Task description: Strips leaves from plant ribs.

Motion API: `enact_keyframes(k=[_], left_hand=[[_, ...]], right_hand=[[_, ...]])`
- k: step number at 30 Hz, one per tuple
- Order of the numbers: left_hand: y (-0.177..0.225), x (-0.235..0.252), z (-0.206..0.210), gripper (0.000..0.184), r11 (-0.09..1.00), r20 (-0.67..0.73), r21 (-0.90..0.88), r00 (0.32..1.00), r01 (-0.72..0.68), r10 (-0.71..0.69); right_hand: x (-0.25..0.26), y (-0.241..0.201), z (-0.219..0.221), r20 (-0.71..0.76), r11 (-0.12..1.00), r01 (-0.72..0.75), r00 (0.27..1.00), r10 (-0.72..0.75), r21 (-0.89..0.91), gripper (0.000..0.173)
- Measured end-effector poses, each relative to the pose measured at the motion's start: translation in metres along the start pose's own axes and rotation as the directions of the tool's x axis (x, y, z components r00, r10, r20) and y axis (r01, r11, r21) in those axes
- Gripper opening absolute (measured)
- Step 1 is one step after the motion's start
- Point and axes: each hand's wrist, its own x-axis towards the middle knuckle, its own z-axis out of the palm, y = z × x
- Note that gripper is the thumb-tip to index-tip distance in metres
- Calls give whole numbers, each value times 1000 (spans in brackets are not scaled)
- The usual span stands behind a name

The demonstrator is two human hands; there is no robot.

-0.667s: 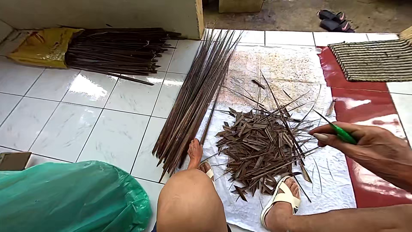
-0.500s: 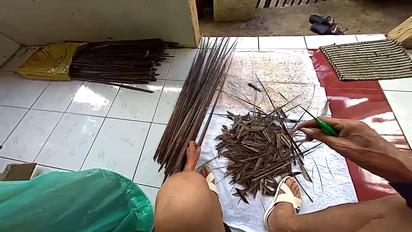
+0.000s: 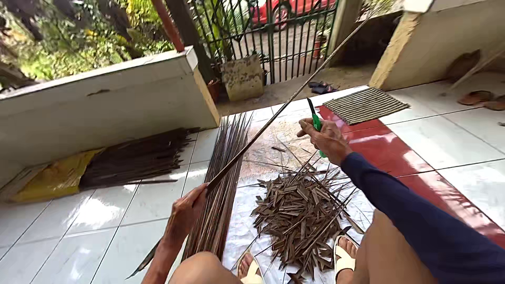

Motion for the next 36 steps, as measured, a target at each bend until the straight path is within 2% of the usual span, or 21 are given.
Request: enact_keyframes(k=[2,4,6,9,11,13,15,17,21,25,29,36], left_hand=[[10,12,-20,32,996,-16,48,997,-71,72],[17,15,-30,32,988,-21,77,991,-132,134],[22,13,-35,31,973,-18,108,978,-205,208],[25,5,-34,30,959,12,119,966,-257,258],[28,5,-28,32,983,59,33,982,-182,180],[38,15,-22,31,988,175,-151,984,-9,36],[58,35,-19,29,940,334,-295,940,173,-68],[84,61,-13,29,877,454,-388,887,283,-85],[131,105,13,29,792,517,-503,855,345,-44],[160,132,39,26,647,528,-626,847,436,-60],[163,137,55,25,486,553,-706,830,515,-76],[155,135,68,26,403,628,-684,772,608,-99]], right_hand=[[13,-3,-10,-128,979,-69,987,95,193,36],[18,-2,-22,-156,938,-62,980,121,340,38],[19,1,-33,-168,900,9,983,71,435,38],[22,5,-42,-309,873,126,950,29,470,27],[20,10,-43,-347,873,135,937,41,469,24],[15,14,-38,-330,879,119,943,46,461,25],[10,14,-26,-315,876,120,948,38,467,22],[4,9,-13,-282,876,111,959,30,470,22],[-11,-3,15,-237,875,134,971,-23,466,18],[-23,-8,32,-191,876,174,977,-96,451,17],[-27,-7,30,-156,879,185,979,-128,439,20],[-27,5,25,-90,908,132,990,-105,397,22]])
